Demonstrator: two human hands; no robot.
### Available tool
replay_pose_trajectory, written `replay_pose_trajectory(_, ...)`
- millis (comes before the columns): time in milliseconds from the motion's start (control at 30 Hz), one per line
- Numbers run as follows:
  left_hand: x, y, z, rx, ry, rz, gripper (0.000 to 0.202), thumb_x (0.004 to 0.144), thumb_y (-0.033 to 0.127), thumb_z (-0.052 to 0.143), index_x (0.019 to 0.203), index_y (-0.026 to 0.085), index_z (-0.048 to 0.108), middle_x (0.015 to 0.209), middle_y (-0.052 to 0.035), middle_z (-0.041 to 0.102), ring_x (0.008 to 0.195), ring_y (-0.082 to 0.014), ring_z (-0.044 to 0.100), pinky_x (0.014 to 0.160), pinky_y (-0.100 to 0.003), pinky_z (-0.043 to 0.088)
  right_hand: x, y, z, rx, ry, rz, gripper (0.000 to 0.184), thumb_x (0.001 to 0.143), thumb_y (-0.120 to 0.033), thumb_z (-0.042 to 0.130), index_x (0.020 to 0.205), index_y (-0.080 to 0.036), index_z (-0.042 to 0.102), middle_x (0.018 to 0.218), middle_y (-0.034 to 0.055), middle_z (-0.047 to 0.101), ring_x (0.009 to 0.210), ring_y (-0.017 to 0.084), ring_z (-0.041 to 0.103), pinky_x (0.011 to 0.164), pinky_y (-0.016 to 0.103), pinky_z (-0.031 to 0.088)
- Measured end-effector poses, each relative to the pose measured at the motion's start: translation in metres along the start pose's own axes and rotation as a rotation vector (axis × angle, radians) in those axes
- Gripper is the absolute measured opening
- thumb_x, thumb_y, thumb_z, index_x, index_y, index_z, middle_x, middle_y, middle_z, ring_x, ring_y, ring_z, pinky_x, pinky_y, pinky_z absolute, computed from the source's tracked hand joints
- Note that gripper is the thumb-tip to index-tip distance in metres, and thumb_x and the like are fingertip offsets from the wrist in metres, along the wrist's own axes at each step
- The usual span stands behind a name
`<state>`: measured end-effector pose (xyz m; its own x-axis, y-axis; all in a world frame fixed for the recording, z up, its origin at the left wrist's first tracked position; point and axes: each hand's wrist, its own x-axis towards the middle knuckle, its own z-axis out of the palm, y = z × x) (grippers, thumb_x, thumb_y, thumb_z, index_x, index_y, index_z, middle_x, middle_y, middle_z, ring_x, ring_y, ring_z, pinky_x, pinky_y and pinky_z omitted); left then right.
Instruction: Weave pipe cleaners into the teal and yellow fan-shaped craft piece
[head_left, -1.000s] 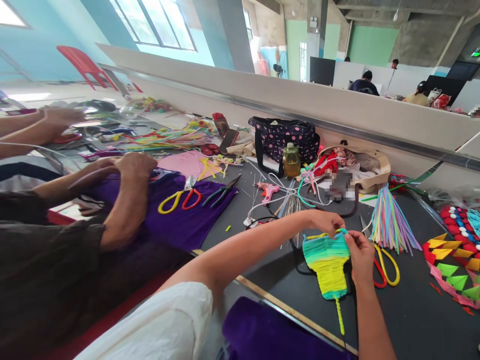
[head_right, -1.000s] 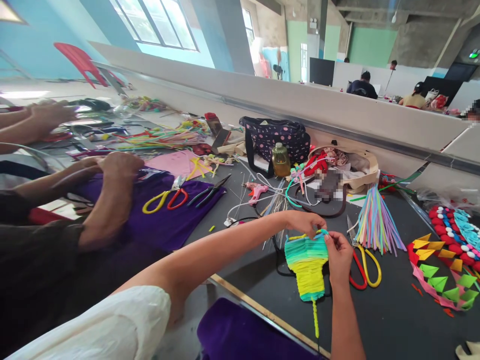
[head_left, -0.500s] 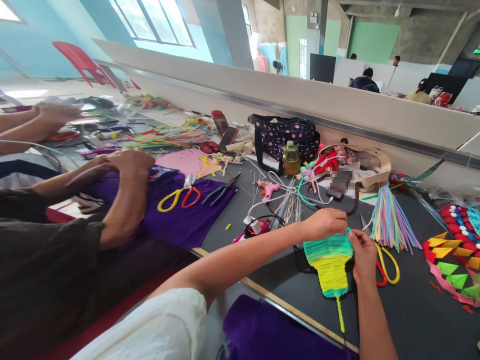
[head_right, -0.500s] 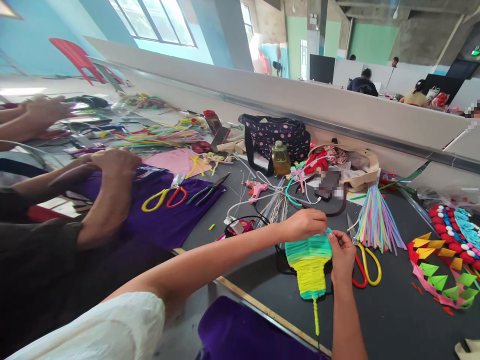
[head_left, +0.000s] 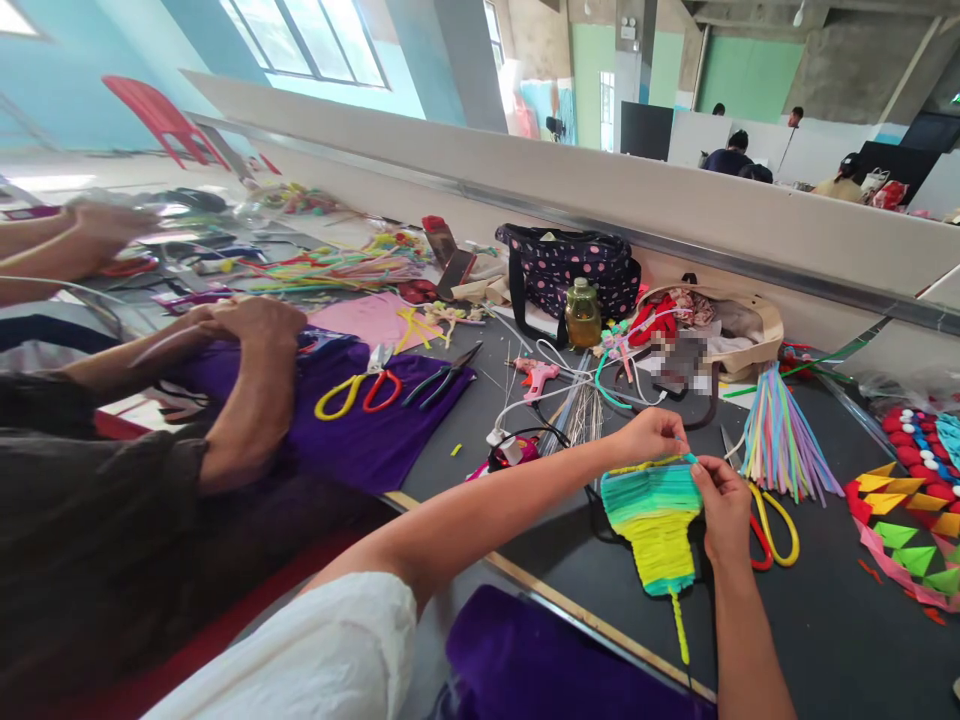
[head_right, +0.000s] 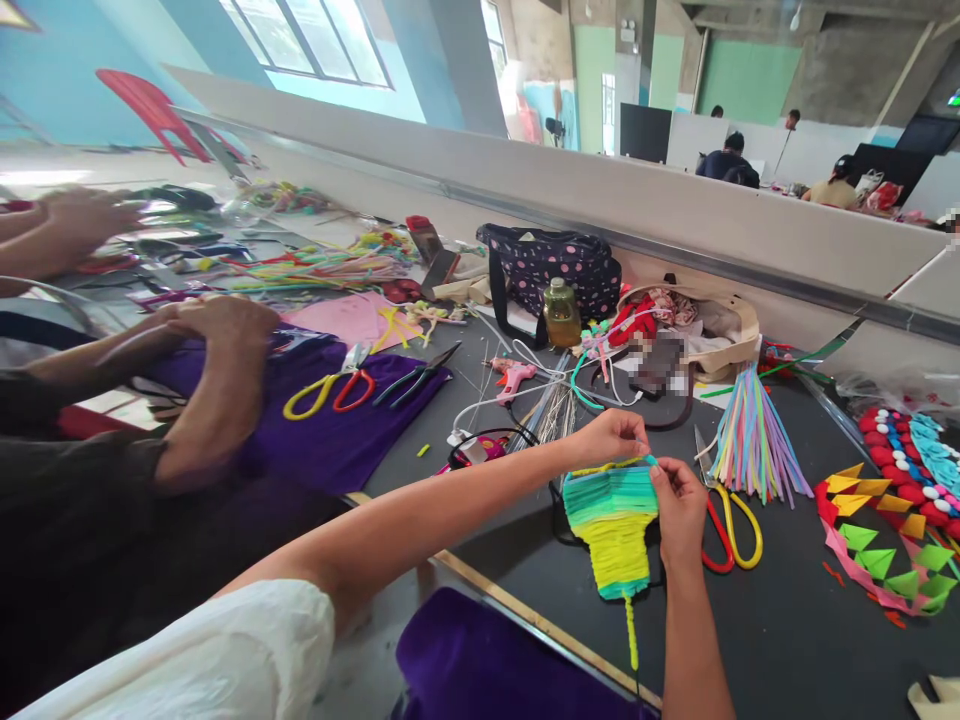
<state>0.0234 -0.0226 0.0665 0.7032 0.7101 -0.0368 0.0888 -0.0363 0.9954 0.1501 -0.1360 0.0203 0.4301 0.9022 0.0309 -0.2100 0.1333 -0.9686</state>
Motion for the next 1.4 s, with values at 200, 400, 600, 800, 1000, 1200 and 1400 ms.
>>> replay_pose_trajectory(200,0.008,0.001,-0.003,-0.246,-0.057,-0.360,0.027,0.047,0.025,0.082,0.059,0.011,0.062,0.050,0.0011,0.059,0.047,-0.0077,0.049,0.048,-0.021,0.034,0.001,0.003,0.000,0.032,-0.007,0.007,0.028,0.069,-0.039,0.075,0.084,-0.018,0.067,0.077,0.0007,0.066,0.069,0.014,0.056,0.065,0.026,0.045)
replay_pose_trajectory(400,0.007,-0.002,-0.002,-0.270,-0.038,-0.313,0.036,0.052,0.034,0.083,0.073,0.012,0.063,0.062,0.0001,0.061,0.056,-0.0101,0.053,0.054,-0.023,0.039,0.005,0.006,-0.002,0.079,0.098,0.059,0.031,0.063,-0.040,0.079,0.082,-0.018,0.067,0.071,-0.0012,0.063,0.065,0.013,0.056,0.062,0.026,0.045)
replay_pose_trajectory(600,-0.016,0.006,-0.004,0.551,0.199,0.434,0.013,0.080,0.029,0.063,0.079,0.016,0.063,0.085,-0.0046,0.062,0.086,-0.0162,0.056,0.080,-0.030,0.044,0.005,0.008,-0.001,0.163,0.149,0.092,0.034,0.060,-0.039,0.081,0.081,-0.017,0.066,0.068,-0.0017,0.063,0.061,0.013,0.056,0.060,0.025,0.046)
replay_pose_trajectory(800,-0.025,0.009,0.008,1.190,0.120,0.657,0.021,0.092,0.030,0.047,0.095,0.017,0.064,0.099,-0.0075,0.062,0.090,-0.0182,0.053,0.078,-0.030,0.041,0.005,0.010,0.001,0.203,0.135,0.092,0.034,0.060,-0.039,0.081,0.081,-0.017,0.066,0.069,-0.0006,0.066,0.060,0.013,0.058,0.058,0.026,0.047)
replay_pose_trajectory(1000,-0.020,0.010,0.016,1.303,0.136,0.641,0.019,0.092,0.030,0.047,0.095,0.018,0.062,0.099,-0.0055,0.061,0.091,-0.0176,0.053,0.074,-0.030,0.038,0.005,0.008,-0.001,0.214,0.124,0.089,0.033,0.060,-0.040,0.081,0.080,-0.018,0.066,0.069,-0.0017,0.066,0.060,0.014,0.059,0.059,0.027,0.047)
replay_pose_trajectory(1200,-0.020,0.014,0.019,1.359,0.105,0.611,0.018,0.091,0.026,0.047,0.093,0.018,0.063,0.097,-0.0055,0.061,0.090,-0.0184,0.052,0.074,-0.032,0.038,0.006,0.009,-0.001,0.179,0.133,0.070,0.035,0.059,-0.042,0.080,0.080,-0.018,0.066,0.070,-0.0012,0.066,0.061,0.014,0.058,0.060,0.028,0.046)
replay_pose_trajectory(1400,-0.019,0.017,0.019,1.314,0.042,0.540,0.017,0.090,0.024,0.047,0.092,0.017,0.062,0.094,-0.0076,0.060,0.090,-0.0197,0.052,0.076,-0.032,0.040,0.007,0.008,-0.001,0.176,0.156,0.063,0.037,0.056,-0.040,0.082,0.079,-0.017,0.066,0.068,-0.0009,0.064,0.060,0.013,0.056,0.058,0.026,0.045)
